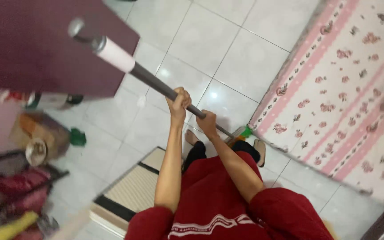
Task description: Sweeping a tiled bedroom floor with a broom.
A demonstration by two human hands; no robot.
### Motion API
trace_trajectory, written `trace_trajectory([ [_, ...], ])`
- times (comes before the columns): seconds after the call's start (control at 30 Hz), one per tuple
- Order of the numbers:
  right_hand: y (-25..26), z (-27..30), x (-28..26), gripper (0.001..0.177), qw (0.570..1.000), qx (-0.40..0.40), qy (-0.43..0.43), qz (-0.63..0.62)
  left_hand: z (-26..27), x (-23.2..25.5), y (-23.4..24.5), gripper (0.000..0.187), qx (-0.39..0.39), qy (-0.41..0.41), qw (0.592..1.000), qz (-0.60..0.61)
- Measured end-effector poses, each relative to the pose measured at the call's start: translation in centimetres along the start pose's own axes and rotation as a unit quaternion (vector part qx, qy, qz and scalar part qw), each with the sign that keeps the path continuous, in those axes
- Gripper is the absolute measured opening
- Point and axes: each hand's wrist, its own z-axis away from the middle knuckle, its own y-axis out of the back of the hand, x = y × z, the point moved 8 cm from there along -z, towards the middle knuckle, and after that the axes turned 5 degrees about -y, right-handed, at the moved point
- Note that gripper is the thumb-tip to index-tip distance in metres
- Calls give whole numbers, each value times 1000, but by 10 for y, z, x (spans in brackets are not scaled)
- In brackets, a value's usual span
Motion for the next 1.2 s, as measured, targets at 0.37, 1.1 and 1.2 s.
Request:
trace_trajectory([
  [0.37,23,-6,-6,21,996,15,-85,-14,-33,27,-44,25,-310,92,946,19],
  [1.1,45,-340,-79,18,989,-113,-42,83,-299,44,-116,23,-232,-45,969,69],
  [1.2,37,-333,-28,25,996,-73,-15,53,-295,-30,-92,25,-227,-22,972,55],
])
